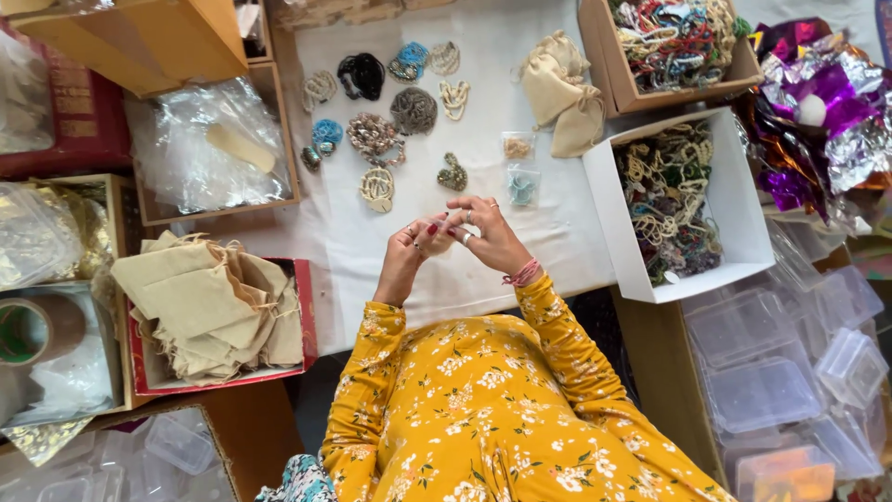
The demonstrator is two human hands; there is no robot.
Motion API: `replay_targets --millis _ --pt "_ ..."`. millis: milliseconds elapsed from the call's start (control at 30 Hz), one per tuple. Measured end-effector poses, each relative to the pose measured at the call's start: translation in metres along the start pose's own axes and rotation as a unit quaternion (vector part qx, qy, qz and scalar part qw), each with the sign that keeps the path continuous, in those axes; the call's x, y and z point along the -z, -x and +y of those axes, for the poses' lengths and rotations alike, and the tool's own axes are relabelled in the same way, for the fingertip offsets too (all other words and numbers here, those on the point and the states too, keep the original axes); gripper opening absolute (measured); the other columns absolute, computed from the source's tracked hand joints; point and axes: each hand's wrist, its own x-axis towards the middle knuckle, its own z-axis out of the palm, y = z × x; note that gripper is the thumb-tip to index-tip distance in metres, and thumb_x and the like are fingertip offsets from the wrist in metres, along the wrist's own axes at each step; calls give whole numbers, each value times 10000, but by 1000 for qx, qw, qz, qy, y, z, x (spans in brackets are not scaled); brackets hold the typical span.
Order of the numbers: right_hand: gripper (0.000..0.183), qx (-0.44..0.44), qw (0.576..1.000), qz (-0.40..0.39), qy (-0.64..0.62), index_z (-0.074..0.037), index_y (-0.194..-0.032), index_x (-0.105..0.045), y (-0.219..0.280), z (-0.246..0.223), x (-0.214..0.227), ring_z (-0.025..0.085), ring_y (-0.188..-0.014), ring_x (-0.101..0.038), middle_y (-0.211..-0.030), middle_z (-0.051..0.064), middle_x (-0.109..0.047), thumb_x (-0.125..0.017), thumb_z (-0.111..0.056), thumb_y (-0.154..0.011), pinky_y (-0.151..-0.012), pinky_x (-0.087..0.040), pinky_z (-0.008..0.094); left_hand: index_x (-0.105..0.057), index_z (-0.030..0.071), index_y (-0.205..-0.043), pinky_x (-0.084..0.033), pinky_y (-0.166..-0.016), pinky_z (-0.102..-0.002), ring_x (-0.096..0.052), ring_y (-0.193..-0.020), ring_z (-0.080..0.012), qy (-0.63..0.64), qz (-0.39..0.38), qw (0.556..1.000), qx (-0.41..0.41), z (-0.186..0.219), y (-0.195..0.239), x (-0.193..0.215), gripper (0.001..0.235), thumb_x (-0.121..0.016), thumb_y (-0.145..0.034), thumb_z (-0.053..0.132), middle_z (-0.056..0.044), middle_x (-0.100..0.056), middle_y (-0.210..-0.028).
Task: The person sits at a table and packs various small jewelry items, including beaded necklaces and earrings, into small clear plastic bags. They handle the items one by one, place them into the bags, and set the filled bags on the table.
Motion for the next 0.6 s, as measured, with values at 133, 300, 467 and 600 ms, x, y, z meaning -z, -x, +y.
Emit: replay_targets --millis 133,300,467,600 --pt "184 -8 1000 28 10 -140 -1037 -759 3 -13 7 290 -1200 -553 -1311 73 -655 -799 -149 -858 -1064 -447 399 -708 -4 -1172 -564 -876 -270 -694 -978 -102 -25 33 999 -10 -12 -1 1 317 -637 -1042 276 -49 -738 -1108" --pt "221 23 995 66 72 -125 -961 -737 9 -23 13 320 -1218 -541 -1287 97 -647 -838 -158 -768 -1047 -454 418 -722 14 -1169 -562 -856 -257 -686 -941 -89 -18 67 998 1 -12 6 -15 313 -632 -1036 283 -34 -744 -1077" --pt "164 53 997 15 62 -151 -952 -760 23 -3 18 326 -1205 -538 -1269 90 -658 -806 -100 -803 -1055 -447 430 -717 14 -1160 -564 -840 -265 -701 -923 -97 -13 72 997 19 -31 9 -22 323 -622 -1018 288 -34 -758 -1068" --pt "166 44 998 14 51 -138 -983 -744 31 -1 18 320 -1193 -564 -1272 91 -661 -780 -86 -829 -1050 -456 422 -714 22 -1169 -557 -834 -260 -696 -911 -90 -5 80 997 20 -29 14 -37 320 -620 -1019 289 -24 -749 -1041"
